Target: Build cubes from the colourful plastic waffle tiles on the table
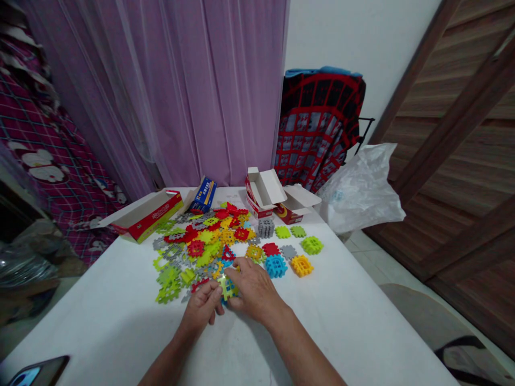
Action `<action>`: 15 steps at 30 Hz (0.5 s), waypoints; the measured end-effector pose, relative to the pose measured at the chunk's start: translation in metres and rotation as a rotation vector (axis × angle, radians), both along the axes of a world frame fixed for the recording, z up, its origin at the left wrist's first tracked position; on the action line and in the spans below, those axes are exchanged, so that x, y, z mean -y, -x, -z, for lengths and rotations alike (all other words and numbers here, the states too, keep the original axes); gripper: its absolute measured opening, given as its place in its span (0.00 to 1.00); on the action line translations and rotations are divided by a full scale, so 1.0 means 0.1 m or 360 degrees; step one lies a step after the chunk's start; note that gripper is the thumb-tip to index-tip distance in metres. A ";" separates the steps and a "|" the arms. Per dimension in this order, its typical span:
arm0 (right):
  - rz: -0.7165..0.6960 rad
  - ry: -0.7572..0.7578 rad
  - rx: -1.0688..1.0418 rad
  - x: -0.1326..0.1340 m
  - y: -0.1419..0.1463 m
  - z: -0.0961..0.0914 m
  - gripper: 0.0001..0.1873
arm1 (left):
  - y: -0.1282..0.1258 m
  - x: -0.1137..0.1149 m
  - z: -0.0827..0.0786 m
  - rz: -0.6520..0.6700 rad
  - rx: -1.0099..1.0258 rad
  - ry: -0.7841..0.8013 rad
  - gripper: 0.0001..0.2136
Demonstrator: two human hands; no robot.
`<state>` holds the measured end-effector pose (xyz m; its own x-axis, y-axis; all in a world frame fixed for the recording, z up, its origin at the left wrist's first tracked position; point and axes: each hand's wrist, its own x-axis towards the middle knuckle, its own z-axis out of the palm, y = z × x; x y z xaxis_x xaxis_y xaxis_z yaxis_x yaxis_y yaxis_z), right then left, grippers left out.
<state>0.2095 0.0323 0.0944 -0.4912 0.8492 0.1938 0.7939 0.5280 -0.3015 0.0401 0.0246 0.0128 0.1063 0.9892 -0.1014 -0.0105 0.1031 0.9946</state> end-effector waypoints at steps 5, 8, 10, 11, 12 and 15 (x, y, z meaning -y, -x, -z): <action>0.0149 0.0045 0.0075 -0.10 -0.53 -0.13 0.33 | 0.05 -0.03 0.03 0.0018 0.0091 0.0029 0.27; 0.0337 0.0044 0.0236 -0.25 -1.10 -0.24 0.32 | 0.06 -0.04 0.04 -0.0004 0.0088 0.0073 0.28; 0.0523 0.0086 0.0345 -0.39 -1.52 -0.33 0.32 | 0.05 -0.04 0.03 -0.0034 0.0069 0.0078 0.28; 0.0633 0.0115 0.0403 -0.47 -1.72 -0.36 0.32 | 0.05 -0.04 0.03 -0.0054 0.0056 0.0072 0.28; 0.0725 0.0129 0.0460 -0.55 -1.91 -0.39 0.32 | 0.04 -0.04 0.02 -0.0058 0.0041 0.0075 0.28; 0.0841 0.0186 0.0620 -0.77 -2.30 -0.43 0.31 | 0.02 -0.02 -0.02 -0.0072 -0.0004 0.0075 0.29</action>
